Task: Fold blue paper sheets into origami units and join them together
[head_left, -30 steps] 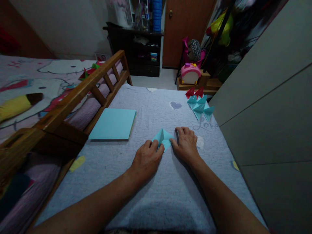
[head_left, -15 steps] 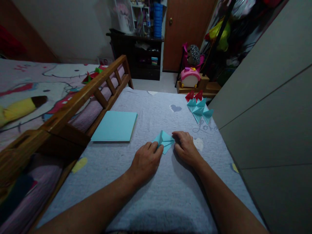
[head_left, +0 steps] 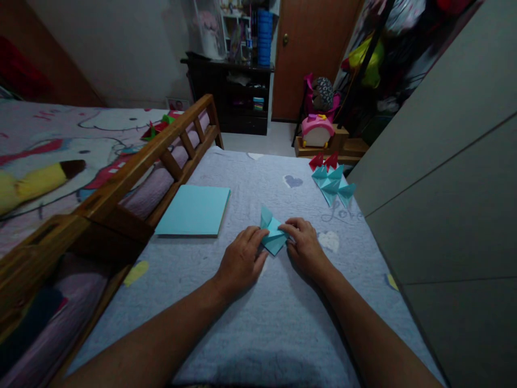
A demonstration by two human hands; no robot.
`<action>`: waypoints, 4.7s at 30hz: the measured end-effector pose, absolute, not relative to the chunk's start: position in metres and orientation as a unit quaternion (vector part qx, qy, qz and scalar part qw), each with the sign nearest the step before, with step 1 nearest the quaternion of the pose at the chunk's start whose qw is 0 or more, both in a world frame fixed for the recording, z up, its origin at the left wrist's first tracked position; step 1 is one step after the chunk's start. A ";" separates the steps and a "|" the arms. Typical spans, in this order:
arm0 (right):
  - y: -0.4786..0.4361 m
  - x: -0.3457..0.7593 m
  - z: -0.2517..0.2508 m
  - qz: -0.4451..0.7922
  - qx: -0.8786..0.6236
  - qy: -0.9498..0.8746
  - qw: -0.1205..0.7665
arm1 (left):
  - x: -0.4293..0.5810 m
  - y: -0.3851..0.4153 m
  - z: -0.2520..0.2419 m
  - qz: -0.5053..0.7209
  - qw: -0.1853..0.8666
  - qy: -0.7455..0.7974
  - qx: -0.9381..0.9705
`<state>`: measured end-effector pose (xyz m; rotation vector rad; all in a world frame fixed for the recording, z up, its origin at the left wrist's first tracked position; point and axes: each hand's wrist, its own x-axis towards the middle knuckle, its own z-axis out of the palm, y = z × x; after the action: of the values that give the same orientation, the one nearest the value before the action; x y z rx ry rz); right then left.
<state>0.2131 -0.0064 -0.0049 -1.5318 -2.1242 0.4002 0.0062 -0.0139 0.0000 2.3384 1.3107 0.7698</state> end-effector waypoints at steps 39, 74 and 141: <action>-0.013 0.192 0.000 0.235 -0.464 -0.796 0.309 | 0.004 -0.007 0.014 0.360 0.370 0.501 0.695; -0.009 0.191 -0.010 0.165 -0.558 -0.757 0.299 | 0.006 -0.004 0.002 0.269 0.153 0.472 0.825; -0.011 0.202 -0.007 0.094 -0.554 -0.792 0.241 | 0.014 -0.020 -0.001 0.142 0.058 0.500 0.852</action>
<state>0.2018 -0.0106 -0.0067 -1.5146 -2.1656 0.2576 0.0138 -0.0196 -0.0007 2.5829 1.5169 0.4296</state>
